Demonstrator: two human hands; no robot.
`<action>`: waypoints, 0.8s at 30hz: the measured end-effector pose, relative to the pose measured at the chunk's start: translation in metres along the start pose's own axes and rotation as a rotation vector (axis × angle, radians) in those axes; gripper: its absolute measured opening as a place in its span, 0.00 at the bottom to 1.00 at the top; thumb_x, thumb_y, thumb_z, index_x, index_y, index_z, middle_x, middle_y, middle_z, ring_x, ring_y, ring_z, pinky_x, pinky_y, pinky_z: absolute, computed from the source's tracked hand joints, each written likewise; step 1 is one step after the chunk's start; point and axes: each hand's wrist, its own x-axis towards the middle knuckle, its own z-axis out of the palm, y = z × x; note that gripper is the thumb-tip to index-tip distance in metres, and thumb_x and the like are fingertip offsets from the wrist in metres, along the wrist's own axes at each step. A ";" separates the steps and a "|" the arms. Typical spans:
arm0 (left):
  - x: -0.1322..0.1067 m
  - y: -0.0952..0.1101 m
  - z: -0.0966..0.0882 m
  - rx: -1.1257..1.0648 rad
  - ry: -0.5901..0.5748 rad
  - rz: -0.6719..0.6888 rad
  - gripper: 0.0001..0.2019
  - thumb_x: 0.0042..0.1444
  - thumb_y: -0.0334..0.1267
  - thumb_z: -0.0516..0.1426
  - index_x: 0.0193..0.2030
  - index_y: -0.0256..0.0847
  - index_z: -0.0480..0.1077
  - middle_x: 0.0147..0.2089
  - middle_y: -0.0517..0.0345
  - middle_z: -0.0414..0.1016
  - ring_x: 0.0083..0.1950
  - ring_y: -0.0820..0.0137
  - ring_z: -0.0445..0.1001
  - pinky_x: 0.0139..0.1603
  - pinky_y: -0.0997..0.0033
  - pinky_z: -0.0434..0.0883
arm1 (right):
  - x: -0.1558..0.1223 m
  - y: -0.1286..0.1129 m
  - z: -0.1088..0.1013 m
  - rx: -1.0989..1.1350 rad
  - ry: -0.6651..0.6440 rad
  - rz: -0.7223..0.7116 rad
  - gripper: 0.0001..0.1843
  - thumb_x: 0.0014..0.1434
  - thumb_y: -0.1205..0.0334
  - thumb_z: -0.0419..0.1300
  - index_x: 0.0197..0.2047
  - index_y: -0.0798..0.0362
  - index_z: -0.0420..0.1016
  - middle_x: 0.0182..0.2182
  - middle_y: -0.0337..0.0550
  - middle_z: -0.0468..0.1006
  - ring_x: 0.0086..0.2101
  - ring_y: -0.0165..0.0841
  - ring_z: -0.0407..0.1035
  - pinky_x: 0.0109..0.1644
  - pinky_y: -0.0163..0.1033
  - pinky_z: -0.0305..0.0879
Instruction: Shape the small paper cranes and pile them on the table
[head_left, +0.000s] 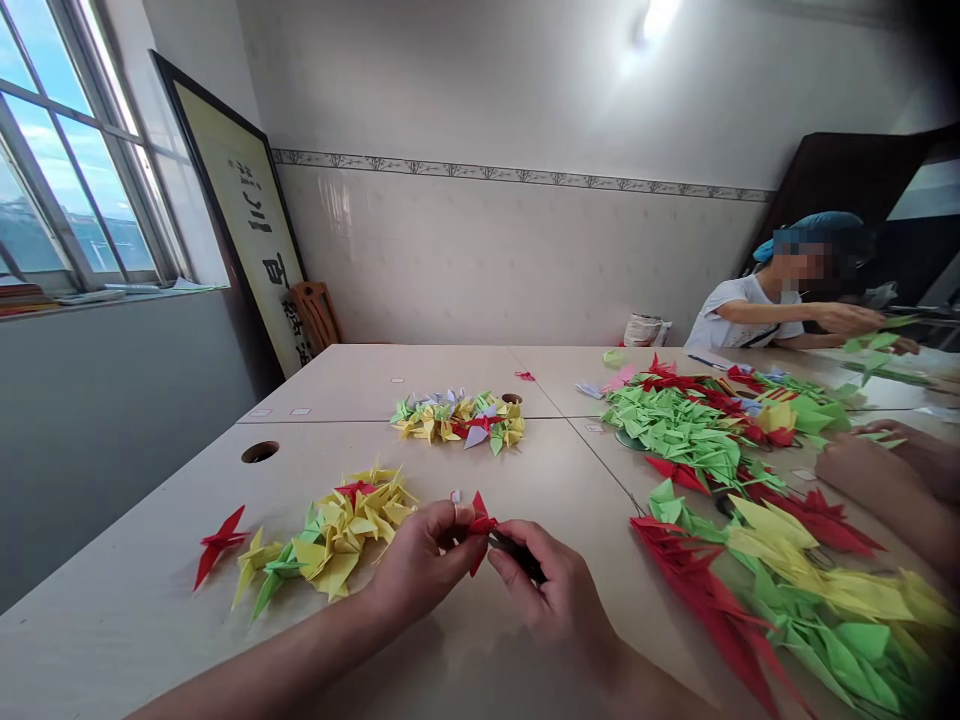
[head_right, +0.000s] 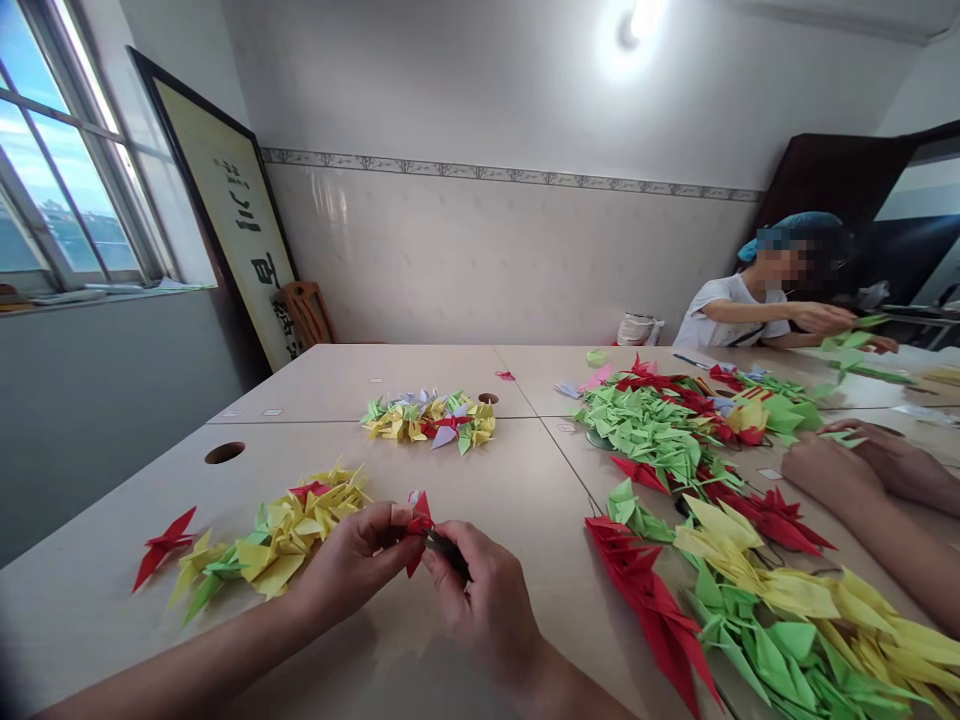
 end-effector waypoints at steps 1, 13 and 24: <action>-0.001 0.001 0.000 0.033 -0.004 0.004 0.06 0.50 0.36 0.54 0.31 0.38 0.71 0.26 0.59 0.70 0.27 0.75 0.66 0.28 0.77 0.65 | 0.000 0.001 0.000 -0.006 -0.005 0.005 0.08 0.58 0.63 0.51 0.40 0.53 0.68 0.30 0.41 0.76 0.28 0.30 0.70 0.33 0.30 0.65; 0.003 -0.009 -0.001 -0.328 0.027 -0.098 0.07 0.50 0.39 0.58 0.28 0.37 0.69 0.25 0.62 0.68 0.27 0.77 0.64 0.29 0.79 0.62 | 0.001 0.002 -0.002 0.128 0.001 0.101 0.09 0.58 0.60 0.53 0.41 0.54 0.67 0.30 0.41 0.74 0.28 0.29 0.68 0.32 0.30 0.64; -0.001 -0.001 0.000 -0.998 0.063 -0.494 0.08 0.44 0.33 0.63 0.32 0.39 0.69 0.31 0.61 0.69 0.30 0.78 0.67 0.29 0.79 0.63 | 0.001 0.000 0.002 0.298 -0.054 0.261 0.12 0.58 0.55 0.53 0.40 0.54 0.68 0.28 0.40 0.71 0.28 0.29 0.64 0.27 0.30 0.61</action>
